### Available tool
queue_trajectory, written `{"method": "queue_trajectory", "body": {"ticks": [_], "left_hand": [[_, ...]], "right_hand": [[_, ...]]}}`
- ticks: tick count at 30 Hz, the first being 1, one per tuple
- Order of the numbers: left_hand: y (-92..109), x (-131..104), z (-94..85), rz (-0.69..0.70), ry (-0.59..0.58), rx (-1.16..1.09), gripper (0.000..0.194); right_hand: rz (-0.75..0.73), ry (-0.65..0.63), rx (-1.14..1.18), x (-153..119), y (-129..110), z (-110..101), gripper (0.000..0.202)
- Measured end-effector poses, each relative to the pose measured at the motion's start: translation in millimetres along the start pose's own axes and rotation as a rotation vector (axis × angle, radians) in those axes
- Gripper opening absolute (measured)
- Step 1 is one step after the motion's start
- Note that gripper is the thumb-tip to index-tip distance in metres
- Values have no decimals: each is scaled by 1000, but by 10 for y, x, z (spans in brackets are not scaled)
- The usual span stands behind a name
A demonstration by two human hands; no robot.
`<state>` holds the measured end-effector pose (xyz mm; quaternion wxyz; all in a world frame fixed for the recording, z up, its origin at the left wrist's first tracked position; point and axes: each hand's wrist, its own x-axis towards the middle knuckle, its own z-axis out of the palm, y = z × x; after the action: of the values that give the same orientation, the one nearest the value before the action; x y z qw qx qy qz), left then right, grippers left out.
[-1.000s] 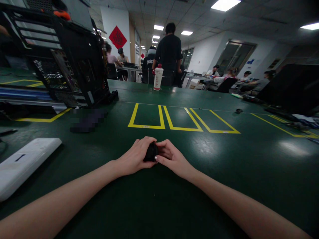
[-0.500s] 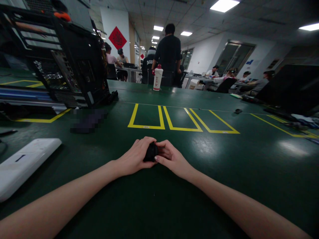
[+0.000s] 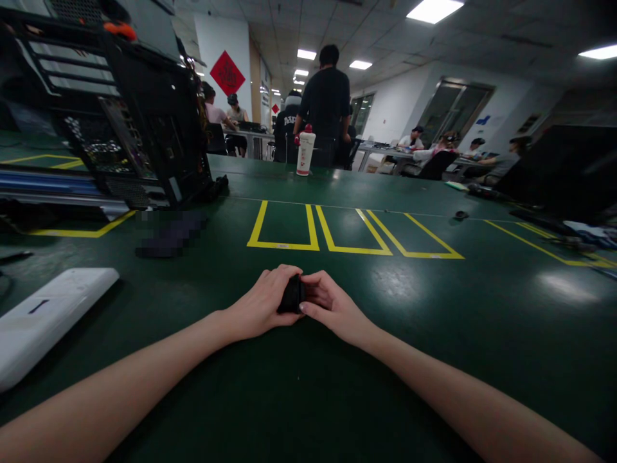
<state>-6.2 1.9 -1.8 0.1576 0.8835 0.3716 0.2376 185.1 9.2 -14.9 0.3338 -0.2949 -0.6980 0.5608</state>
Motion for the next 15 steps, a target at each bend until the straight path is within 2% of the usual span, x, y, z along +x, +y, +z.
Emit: {"method": "queue_trajectory", "body": {"ticks": [7, 15], "left_hand": [[7, 16, -8, 4, 4, 8, 54], [12, 0, -3, -4, -3, 17, 55]], "right_hand": [[8, 25, 20, -6, -2, 17, 19], [-1, 5, 1, -2, 30, -8, 31]]}}
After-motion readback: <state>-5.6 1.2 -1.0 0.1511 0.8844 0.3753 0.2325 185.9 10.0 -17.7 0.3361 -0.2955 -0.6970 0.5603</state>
